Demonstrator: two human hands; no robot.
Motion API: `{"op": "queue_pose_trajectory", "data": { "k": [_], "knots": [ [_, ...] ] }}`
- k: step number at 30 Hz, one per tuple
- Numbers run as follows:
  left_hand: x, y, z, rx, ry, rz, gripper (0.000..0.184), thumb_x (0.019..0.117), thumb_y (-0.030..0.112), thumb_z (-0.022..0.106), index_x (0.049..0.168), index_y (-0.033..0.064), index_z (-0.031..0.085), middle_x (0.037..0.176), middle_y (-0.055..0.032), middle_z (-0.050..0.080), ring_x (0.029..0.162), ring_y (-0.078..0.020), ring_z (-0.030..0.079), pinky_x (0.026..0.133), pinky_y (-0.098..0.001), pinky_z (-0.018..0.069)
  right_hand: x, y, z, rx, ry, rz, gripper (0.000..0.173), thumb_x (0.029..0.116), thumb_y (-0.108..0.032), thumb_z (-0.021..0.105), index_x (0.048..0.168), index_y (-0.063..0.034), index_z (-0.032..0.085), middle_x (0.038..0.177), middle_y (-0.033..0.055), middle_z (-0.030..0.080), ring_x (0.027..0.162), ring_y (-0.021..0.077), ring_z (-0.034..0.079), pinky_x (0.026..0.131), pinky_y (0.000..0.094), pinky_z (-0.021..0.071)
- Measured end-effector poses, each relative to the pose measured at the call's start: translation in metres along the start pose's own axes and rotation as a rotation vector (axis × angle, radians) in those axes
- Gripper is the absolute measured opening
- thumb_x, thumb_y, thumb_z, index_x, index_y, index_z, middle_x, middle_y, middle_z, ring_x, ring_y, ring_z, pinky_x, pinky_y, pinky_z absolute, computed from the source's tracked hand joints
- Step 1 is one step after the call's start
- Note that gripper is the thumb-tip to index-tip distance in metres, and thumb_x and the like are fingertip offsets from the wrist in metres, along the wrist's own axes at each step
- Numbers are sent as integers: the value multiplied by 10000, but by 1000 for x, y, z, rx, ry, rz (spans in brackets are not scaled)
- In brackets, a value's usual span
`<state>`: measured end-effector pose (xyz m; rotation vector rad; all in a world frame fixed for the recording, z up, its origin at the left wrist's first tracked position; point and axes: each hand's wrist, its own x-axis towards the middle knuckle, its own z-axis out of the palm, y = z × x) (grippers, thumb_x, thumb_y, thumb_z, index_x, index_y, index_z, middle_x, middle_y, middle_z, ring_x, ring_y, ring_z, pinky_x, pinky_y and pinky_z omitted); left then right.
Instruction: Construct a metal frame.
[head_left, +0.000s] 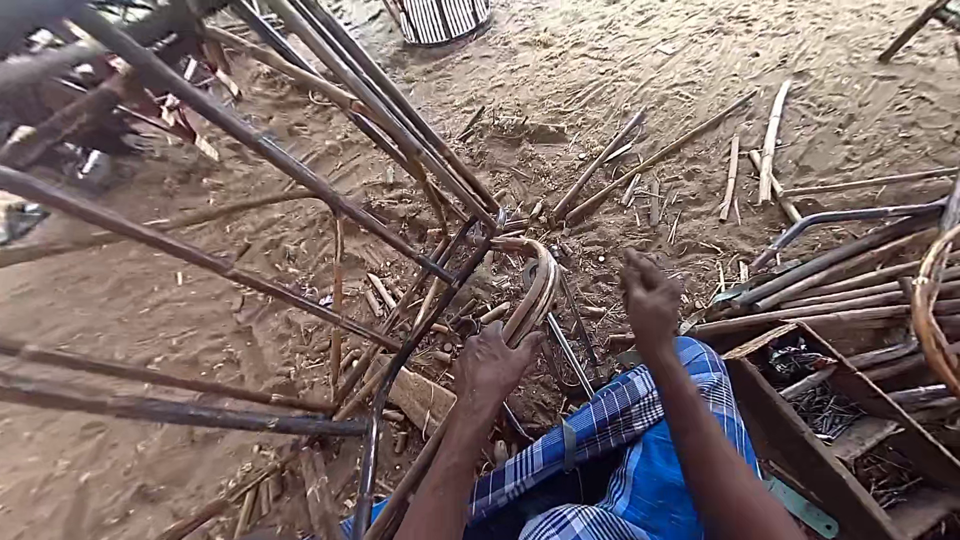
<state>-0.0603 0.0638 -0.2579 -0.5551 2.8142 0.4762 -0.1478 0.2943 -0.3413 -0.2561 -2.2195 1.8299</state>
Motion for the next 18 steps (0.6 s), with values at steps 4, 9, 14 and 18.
{"op": "queue_pose_trajectory", "data": {
  "k": [4,9,14,18],
  "knots": [
    [34,10,-10,-150,-185,94,666,838,625,772,1254,114,669,1008,-162,716,930,-346,699,833,-623,557,-96,4,30,32,-210,-91,313,1024,-196,623,1326,-214,706,978,18,737,693,118,643,627,365,569],
    [51,19,3,-123,-200,99,539,834,616,775,1084,143,702,908,-93,745,852,-296,734,779,-606,585,-107,15,55,-11,-163,-131,289,1003,-230,662,1279,-271,740,1034,-21,737,802,96,686,683,381,599],
    [33,47,-2,124,-10,-51,660,818,786,650,929,137,695,874,-136,699,839,-348,703,680,-586,549,-94,12,61,-131,-82,-163,288,978,-188,670,1248,-254,746,1022,-1,734,823,128,700,681,402,602],
    [30,53,-2,164,3,-113,789,769,890,583,927,126,700,893,-162,706,857,-363,708,690,-600,542,-42,17,66,26,199,389,340,1054,-295,536,1217,-55,714,985,140,716,840,258,675,789,511,552]
  ]
}}
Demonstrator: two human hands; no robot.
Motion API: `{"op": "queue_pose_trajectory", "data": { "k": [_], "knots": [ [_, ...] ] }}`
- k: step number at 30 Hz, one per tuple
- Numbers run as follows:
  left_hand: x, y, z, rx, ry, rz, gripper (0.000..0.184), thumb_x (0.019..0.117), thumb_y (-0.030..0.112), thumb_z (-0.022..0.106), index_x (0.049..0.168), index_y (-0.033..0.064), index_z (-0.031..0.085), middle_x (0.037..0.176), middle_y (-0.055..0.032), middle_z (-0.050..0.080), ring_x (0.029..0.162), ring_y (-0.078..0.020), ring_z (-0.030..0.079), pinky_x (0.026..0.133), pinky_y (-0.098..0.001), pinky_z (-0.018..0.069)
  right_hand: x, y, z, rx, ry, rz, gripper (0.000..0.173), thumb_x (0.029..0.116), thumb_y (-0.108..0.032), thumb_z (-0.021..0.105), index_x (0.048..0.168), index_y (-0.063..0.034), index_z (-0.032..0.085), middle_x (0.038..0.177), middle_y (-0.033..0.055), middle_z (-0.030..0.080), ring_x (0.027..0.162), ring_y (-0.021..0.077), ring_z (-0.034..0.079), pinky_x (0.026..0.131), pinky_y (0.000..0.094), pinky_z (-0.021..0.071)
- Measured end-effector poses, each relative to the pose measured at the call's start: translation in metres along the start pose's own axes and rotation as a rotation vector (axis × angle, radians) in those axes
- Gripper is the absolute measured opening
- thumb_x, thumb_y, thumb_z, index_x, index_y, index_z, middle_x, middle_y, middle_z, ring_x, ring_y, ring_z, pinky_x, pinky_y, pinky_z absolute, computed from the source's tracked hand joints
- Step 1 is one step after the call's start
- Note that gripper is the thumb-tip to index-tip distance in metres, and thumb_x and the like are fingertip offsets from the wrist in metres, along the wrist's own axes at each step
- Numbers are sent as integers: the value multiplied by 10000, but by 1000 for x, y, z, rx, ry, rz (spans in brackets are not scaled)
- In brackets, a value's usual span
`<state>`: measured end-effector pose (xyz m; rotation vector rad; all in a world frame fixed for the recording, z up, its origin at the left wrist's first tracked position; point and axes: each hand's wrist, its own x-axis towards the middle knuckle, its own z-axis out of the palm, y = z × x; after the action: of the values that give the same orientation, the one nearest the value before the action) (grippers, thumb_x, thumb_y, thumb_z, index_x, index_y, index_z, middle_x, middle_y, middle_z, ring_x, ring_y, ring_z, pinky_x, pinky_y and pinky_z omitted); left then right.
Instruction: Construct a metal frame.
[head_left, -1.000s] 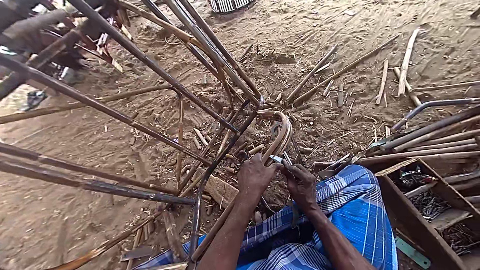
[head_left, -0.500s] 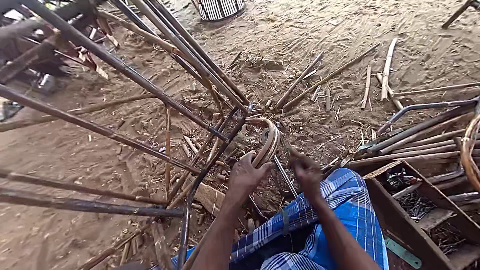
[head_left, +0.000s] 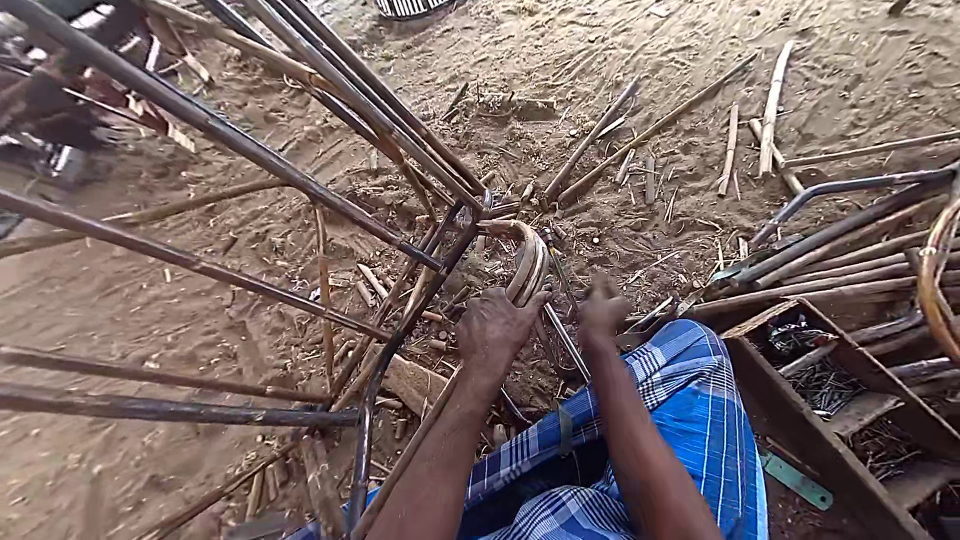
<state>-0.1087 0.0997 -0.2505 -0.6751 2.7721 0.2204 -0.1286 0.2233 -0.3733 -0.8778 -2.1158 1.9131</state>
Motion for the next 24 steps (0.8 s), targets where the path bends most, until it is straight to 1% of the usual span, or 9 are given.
{"op": "queue_pose_trajectory", "data": {
  "k": [2,3,7,11,14,17,19,21,24],
  "knots": [
    [-4,-6,2,-9,-20,23,773,803,853,593,968,106,701,928,-178,708,892,-376,710,725,-610,553,49,7,0,81,52,49,372,1051,-290,563,1332,-72,672,1077,136,738,914,243,704,861,474,565],
    [1,-9,1,-15,-18,78,725,830,813,609,994,112,703,928,-170,712,892,-373,712,734,-611,561,62,5,1,120,2,-20,361,1043,-272,577,1331,-72,666,1019,119,734,832,211,692,772,433,578],
    [-2,-39,6,-32,-21,239,576,892,606,724,1219,137,654,896,-145,717,819,-359,715,716,-604,571,26,-23,-25,39,-288,-155,417,965,-318,707,1345,-149,668,990,85,722,757,185,663,706,428,574],
    [-5,-52,7,-75,-15,199,524,883,603,737,1151,158,667,856,-113,709,790,-330,709,703,-594,569,-30,-14,-14,25,-407,-309,284,926,-260,757,1192,-161,756,979,-7,751,796,89,691,742,344,604],
    [-6,-55,4,-140,-14,222,504,871,571,770,1150,161,683,869,-105,718,794,-314,712,710,-596,570,-43,-16,-1,-43,-276,-526,153,925,-182,738,1046,-102,787,927,17,757,752,82,689,704,299,590],
    [-17,-61,-1,-166,-31,256,488,893,473,789,1216,131,660,893,-163,709,777,-368,699,665,-615,561,-36,-23,2,-209,-267,-688,136,875,-188,738,966,-88,750,869,52,730,723,170,695,658,393,597],
    [-17,-61,-3,-130,-64,242,478,902,469,780,1225,138,658,908,-163,714,802,-369,706,692,-624,557,-21,-37,1,-258,-263,-570,180,894,-204,704,972,-43,719,812,113,702,705,274,689,629,505,569],
    [-16,-69,-16,-169,-70,291,448,905,457,778,1209,151,658,879,-153,710,748,-355,698,647,-614,562,14,-61,-16,-245,-245,-279,279,976,-259,622,1089,-16,700,892,171,707,804,338,700,722,582,564],
    [-7,-85,-70,-273,-77,303,403,892,418,802,1153,138,676,866,-133,710,706,-316,686,620,-563,567,72,-69,-63,-330,-303,-103,424,1009,-416,610,1135,-17,678,935,199,693,818,361,684,735,615,554]
  ]
}}
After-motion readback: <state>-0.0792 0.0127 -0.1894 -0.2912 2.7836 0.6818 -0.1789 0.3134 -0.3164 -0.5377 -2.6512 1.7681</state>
